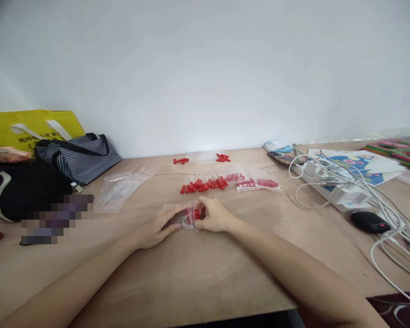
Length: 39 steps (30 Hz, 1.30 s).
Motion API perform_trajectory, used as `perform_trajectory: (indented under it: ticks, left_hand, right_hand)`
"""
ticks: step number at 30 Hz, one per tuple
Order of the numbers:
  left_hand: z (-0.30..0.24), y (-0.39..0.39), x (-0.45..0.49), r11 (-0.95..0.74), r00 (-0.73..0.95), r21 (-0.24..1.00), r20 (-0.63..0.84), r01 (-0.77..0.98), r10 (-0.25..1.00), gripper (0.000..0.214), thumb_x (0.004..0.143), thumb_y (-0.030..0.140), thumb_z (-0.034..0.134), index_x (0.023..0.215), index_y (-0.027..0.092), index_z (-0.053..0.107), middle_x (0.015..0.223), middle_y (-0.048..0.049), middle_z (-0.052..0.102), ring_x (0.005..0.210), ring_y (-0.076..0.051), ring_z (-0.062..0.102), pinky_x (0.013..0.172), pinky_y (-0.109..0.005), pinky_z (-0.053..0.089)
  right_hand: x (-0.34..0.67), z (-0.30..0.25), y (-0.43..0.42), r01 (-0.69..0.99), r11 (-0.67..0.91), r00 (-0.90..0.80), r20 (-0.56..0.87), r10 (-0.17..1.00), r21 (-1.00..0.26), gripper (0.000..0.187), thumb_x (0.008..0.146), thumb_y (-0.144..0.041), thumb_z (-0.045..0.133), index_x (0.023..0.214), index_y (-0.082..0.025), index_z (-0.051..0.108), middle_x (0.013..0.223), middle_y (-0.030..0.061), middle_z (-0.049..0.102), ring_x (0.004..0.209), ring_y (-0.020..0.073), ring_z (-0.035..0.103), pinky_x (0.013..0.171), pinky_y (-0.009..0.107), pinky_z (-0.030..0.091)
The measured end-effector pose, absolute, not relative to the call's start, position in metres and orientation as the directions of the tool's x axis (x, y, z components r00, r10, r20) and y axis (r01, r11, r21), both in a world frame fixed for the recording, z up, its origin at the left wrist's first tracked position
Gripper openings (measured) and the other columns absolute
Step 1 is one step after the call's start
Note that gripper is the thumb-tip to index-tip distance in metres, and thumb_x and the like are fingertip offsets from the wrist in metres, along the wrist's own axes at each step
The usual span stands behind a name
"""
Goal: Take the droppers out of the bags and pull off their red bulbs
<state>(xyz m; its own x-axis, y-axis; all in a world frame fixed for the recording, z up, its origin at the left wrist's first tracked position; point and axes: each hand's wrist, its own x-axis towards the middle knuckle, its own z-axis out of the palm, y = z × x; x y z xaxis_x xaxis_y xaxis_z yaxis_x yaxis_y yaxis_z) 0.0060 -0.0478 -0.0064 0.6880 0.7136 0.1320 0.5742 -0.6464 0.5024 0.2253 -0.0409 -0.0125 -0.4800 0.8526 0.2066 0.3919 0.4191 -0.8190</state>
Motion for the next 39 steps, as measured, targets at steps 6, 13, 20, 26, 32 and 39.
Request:
perform_trajectory:
  ticks: [6,13,20,26,32,39]
  left_hand:
    - [-0.010,-0.045,0.004,-0.633,0.683,0.487,0.098,0.602,0.724,0.041,0.087,0.033,0.039,0.128,0.025,0.037,0.132,-0.0051,0.043,0.119,-0.021,0.041,0.100,-0.040,0.033]
    - [-0.009,-0.045,0.003,-0.648,0.690,0.485,0.120,0.587,0.714,0.040,0.087,0.032,0.040,0.126,0.025,0.040,0.130,-0.0043,0.046,0.118,-0.020,0.042,0.100,-0.038,0.033]
    - [-0.009,-0.045,0.003,-0.645,0.686,0.481,0.116,0.593,0.718,0.039,0.087,0.032,0.040,0.125,0.024,0.042,0.130,-0.0045,0.045,0.119,-0.020,0.042,0.100,-0.039,0.033]
    - [-0.008,-0.046,0.003,-0.647,0.689,0.460,0.097,0.609,0.718,0.039,0.087,0.032,0.039,0.125,0.024,0.042,0.130,-0.0036,0.045,0.120,-0.019,0.040,0.101,-0.037,0.032]
    - [-0.007,-0.046,0.003,-0.643,0.681,0.452,0.099,0.618,0.725,0.039,0.087,0.031,0.040,0.124,0.024,0.043,0.130,-0.0038,0.046,0.118,-0.019,0.042,0.099,-0.038,0.034]
    - [-0.005,-0.046,0.002,-0.643,0.687,0.448,0.083,0.621,0.722,0.040,0.087,0.031,0.039,0.125,0.023,0.041,0.129,-0.0039,0.046,0.119,-0.018,0.042,0.100,-0.037,0.033]
  right_hand:
    - [0.237,-0.012,-0.033,0.382,0.421,-0.512,0.190,0.837,-0.823,0.022,0.058,-0.017,0.066,0.074,-0.017,0.050,0.062,-0.0054,0.047,0.053,0.0065,0.043,0.051,0.019,0.037]
    - [0.235,-0.011,-0.036,0.445,0.582,-0.530,0.324,0.784,-0.681,0.028,0.055,-0.016,0.069,0.074,-0.016,0.049,0.075,-0.0018,0.045,0.063,0.0087,0.043,0.057,0.020,0.037]
    - [0.234,-0.009,-0.038,0.448,0.610,-0.598,0.289,0.748,-0.654,0.016,0.067,-0.016,0.060,0.080,-0.017,0.052,0.062,-0.0050,0.045,0.054,0.0074,0.040,0.051,0.019,0.032]
    - [0.247,-0.008,-0.032,0.373,0.556,-0.626,0.241,0.742,-0.742,0.015,0.063,-0.017,0.063,0.073,-0.016,0.052,0.062,-0.0048,0.049,0.055,0.0068,0.043,0.052,0.018,0.036]
    - [0.255,-0.006,-0.030,0.401,0.568,-0.680,0.182,0.710,-0.718,0.022,0.060,-0.018,0.065,0.077,-0.016,0.051,0.066,-0.0047,0.048,0.056,0.0068,0.042,0.051,0.018,0.035]
    - [0.252,-0.009,-0.030,0.378,0.536,-0.648,0.198,0.736,-0.755,0.019,0.056,-0.011,0.062,0.070,-0.016,0.050,0.062,-0.0057,0.046,0.054,0.0058,0.041,0.051,0.017,0.035]
